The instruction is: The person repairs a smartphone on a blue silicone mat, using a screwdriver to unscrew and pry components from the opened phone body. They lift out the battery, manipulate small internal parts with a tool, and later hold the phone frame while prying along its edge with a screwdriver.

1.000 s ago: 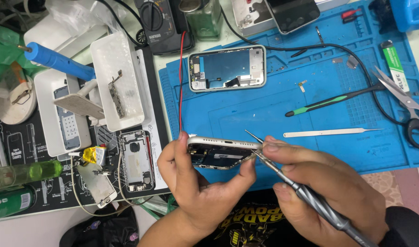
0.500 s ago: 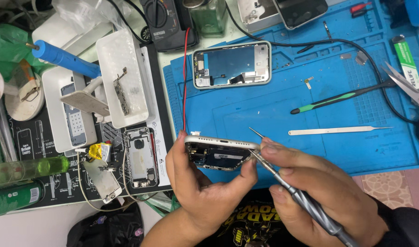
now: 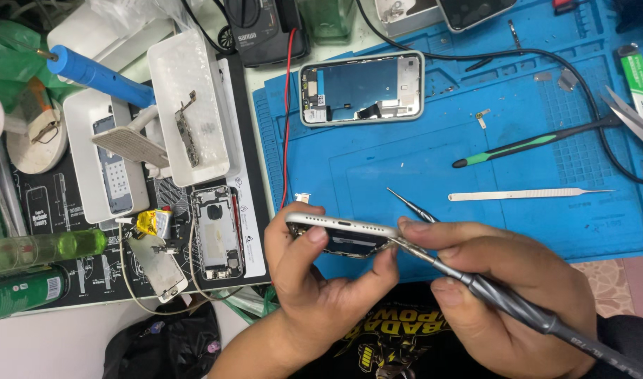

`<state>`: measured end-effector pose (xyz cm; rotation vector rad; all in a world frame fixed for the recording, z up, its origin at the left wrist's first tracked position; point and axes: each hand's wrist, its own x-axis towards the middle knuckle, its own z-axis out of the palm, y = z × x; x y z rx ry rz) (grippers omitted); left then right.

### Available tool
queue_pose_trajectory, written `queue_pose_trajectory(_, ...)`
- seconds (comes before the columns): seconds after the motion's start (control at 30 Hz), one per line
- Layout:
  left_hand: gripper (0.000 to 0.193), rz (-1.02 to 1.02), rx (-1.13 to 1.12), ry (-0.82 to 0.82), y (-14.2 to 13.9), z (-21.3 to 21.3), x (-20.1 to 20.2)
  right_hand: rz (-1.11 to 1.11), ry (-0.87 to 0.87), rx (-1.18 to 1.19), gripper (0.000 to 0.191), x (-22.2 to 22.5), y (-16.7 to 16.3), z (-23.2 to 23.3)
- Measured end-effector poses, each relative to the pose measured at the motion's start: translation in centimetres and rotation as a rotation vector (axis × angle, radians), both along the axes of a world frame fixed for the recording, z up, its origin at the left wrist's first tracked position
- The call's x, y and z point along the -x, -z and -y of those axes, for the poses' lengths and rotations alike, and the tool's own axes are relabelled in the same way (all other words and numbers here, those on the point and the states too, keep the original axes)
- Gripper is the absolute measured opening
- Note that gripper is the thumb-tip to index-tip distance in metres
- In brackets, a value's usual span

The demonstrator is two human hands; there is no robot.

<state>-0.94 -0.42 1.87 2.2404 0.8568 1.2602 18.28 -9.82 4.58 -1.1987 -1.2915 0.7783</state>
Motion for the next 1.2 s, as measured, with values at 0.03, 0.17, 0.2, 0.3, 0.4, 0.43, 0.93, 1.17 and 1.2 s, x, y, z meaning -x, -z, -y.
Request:
queue_pose_trajectory(0.03,0.086,-0.012,-0.009,0.008,-0.2,0.0,0.0,0.000,-0.016,-0.009,0.029,0.0,0.0,0.0)
queue_pose_trajectory(0.17,0.078,-0.047,-0.007,0.040,-1.1,0.2,0.1,-0.031,-0.024,0.034,0.027,0.1,-0.2,0.2)
queue_pose_trajectory(0.2,0.075,-0.051,0.001,0.051,-1.2,0.2,0.1,-0.016,-0.019,0.037,0.027,0.0,-0.3,0.2)
queue_pose_trajectory(0.3,0.073,-0.038,0.031,0.062,-1.4,0.2,0.1,0.028,-0.009,0.032,0.027,-0.1,-0.4,0.3)
queue_pose_trajectory(0.4,0.073,-0.041,0.029,0.048,-1.5,0.2,0.2,0.038,0.003,0.018,0.027,0.1,-0.5,0.2)
queue_pose_trajectory(0.43,0.072,-0.038,0.033,0.043,-1.5,0.3,0.2,0.019,0.011,0.022,0.027,0.3,-0.6,0.2)
queue_pose_trajectory(0.93,0.065,-0.003,0.185,0.063,-2.7,0.6,-0.2,0.044,0.023,0.051,0.026,0.7,-0.6,0.0)
queue_pose_trajectory(1.17,0.063,0.021,0.236,0.091,-2.8,0.7,-0.2,-0.011,-0.099,0.160,0.024,-0.9,-0.2,0.1)
queue_pose_trajectory(1.2,0.062,0.021,0.254,0.101,-2.8,0.6,-0.1,-0.041,-0.089,0.148,0.024,-0.9,0.0,0.1)
